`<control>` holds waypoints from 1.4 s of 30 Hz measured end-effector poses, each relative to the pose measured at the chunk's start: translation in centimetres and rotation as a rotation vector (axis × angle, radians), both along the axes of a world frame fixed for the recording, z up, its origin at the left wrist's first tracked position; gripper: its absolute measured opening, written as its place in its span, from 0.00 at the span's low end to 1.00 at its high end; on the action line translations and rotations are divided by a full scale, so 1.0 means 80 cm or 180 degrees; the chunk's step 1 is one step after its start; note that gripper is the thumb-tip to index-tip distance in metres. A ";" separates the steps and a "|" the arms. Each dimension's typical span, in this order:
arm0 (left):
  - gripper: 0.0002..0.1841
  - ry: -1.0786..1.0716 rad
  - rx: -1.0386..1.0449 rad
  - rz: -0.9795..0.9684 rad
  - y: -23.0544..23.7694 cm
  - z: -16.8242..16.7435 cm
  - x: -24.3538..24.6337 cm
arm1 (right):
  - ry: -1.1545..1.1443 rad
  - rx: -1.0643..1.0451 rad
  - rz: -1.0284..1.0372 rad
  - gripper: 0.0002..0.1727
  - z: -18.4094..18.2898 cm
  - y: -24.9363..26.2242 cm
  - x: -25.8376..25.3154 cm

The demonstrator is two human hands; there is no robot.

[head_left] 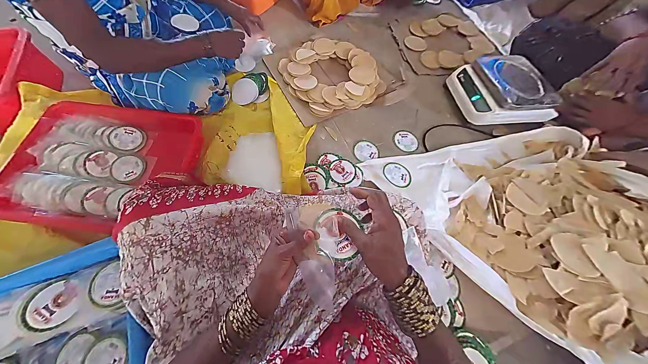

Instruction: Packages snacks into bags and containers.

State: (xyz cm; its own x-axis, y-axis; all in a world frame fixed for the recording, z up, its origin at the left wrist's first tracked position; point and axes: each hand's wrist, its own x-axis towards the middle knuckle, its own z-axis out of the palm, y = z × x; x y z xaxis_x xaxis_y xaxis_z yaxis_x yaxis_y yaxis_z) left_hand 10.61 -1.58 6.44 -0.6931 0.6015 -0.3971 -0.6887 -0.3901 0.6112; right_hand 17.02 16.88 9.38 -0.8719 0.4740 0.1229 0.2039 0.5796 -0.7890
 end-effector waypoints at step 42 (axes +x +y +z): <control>0.08 0.3174 -0.1262 0.0296 -0.039 -0.014 0.005 | 0.0613 0.0429 -0.0177 0.12 -0.063 0.042 0.093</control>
State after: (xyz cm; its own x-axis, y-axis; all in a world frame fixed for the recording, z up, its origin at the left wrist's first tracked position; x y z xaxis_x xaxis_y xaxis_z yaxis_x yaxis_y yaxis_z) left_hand 10.98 -4.67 5.33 -0.8486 0.4824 0.2173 0.2123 -0.0658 0.9750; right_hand 24.49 20.22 4.31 -0.7993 0.4886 0.3498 0.0916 0.6743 -0.7327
